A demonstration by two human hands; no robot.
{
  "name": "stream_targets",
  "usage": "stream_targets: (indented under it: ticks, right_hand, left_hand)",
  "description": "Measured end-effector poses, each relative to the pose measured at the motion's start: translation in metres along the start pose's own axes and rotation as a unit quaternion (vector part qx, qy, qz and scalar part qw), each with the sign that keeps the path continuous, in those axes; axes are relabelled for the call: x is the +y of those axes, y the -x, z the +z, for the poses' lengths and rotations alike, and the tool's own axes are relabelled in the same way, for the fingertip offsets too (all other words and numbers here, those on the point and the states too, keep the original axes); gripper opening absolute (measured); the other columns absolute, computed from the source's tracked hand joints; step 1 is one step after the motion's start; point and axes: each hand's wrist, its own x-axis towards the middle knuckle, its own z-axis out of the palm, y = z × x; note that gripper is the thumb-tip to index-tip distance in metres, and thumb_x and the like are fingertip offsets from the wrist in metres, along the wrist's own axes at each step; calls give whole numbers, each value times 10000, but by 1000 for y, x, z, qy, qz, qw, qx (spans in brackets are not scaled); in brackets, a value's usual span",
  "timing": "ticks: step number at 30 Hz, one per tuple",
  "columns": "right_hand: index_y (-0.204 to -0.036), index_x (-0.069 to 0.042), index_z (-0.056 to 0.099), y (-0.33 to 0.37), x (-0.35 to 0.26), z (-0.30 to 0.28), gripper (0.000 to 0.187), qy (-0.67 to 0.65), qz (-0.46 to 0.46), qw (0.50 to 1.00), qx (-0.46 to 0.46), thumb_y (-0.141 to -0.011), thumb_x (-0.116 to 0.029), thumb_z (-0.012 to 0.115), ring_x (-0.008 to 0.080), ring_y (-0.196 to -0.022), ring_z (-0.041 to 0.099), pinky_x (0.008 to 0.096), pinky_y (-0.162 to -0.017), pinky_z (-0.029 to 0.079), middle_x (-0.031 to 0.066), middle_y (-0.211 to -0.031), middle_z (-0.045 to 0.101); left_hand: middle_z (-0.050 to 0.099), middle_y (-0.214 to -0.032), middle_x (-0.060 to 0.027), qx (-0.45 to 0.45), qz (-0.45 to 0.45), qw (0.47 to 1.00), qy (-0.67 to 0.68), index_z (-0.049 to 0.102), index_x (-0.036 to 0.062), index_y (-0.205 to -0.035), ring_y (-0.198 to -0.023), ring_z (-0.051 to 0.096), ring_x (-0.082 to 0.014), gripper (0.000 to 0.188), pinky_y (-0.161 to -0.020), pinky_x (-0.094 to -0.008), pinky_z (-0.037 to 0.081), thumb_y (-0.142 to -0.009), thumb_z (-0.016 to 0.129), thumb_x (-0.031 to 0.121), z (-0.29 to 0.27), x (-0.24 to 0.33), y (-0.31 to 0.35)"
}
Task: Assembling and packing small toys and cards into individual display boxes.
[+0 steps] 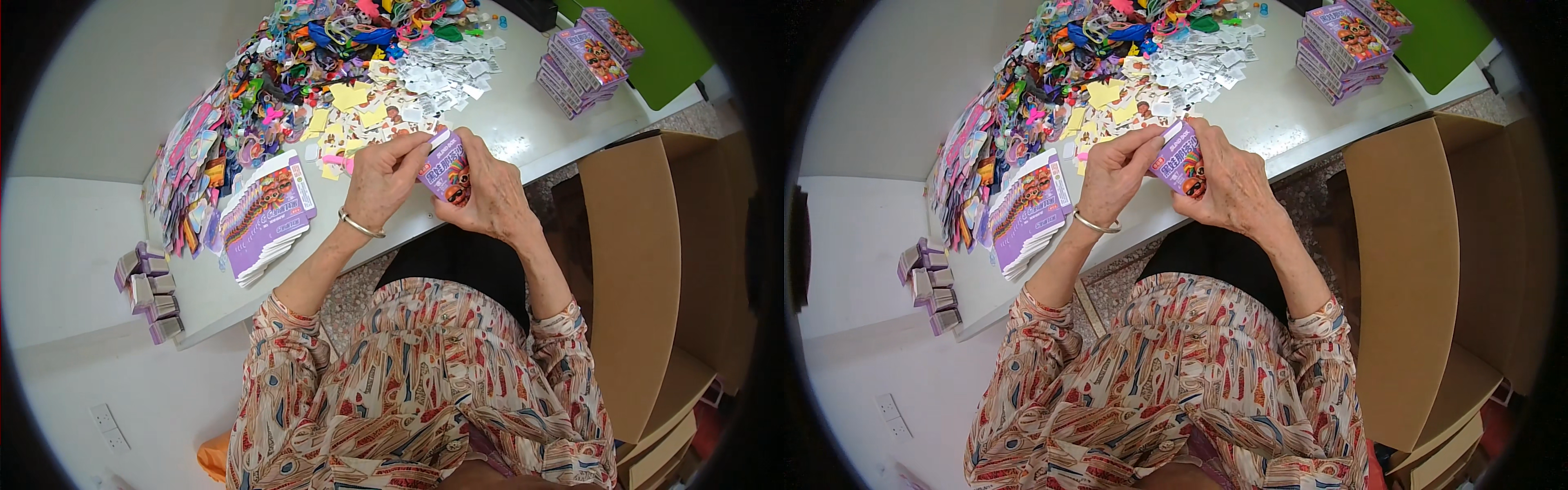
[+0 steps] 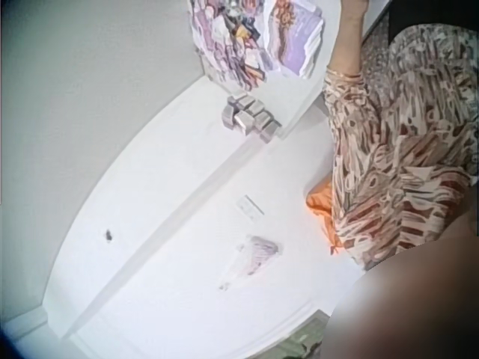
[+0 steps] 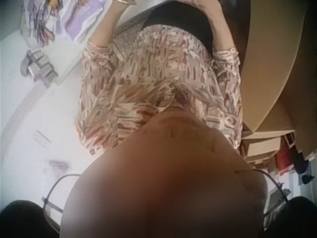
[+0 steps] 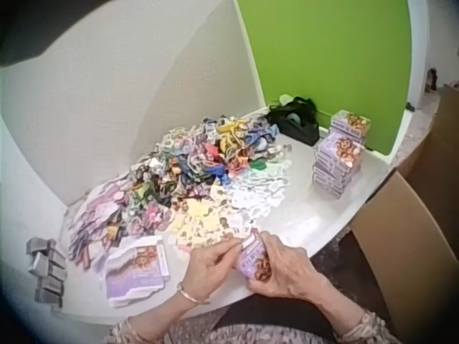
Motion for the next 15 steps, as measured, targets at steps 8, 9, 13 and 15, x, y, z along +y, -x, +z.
stream_targets:
  ticks: [8, 9, 13, 15]
  right_hand:
    - [-1290, 31, 386, 4, 4, -7, 807, -29, 33, 999, -8, -638, -289, 737, 388, -812, 638, 425, -668, 531, 237, -1029, 571]
    - [-1296, 23, 377, 4, 4, -2, 812, -39, 21, 999, -5, -640, -291, 738, 393, -814, 637, 430, -669, 530, 237, -1021, 570]
    - [-1336, 36, 287, 10, 3, -1, 886, 2, 17, 999, -27, -658, -316, 736, 408, -837, 624, 450, -678, 522, 254, -1032, 555]
    - [-1336, 40, 281, 13, 1, -3, 891, 8, 24, 999, -23, -662, -323, 736, 412, -846, 622, 453, -679, 521, 257, -1037, 553]
  left_hand:
    - [646, -905, -241, -17, 219, 927, -305, 594, -38, -1128, -764, 625, -409, 286, -646, -423, 502, -850, 543, -5, 13, 16, 11]
    - [641, -916, -244, -17, 212, 923, -321, 589, -40, -1132, -779, 627, -409, 286, -658, -429, 503, -852, 539, -8, 10, 17, 15]
    - [643, -975, -244, -21, 224, 911, -345, 591, -29, -1163, -819, 656, -382, 299, -689, -387, 514, -867, 549, -26, 12, 22, 24]
    - [642, -983, -247, -33, 222, 911, -345, 583, -32, -1169, -821, 655, -386, 304, -689, -389, 517, -866, 550, -30, 16, 30, 27]
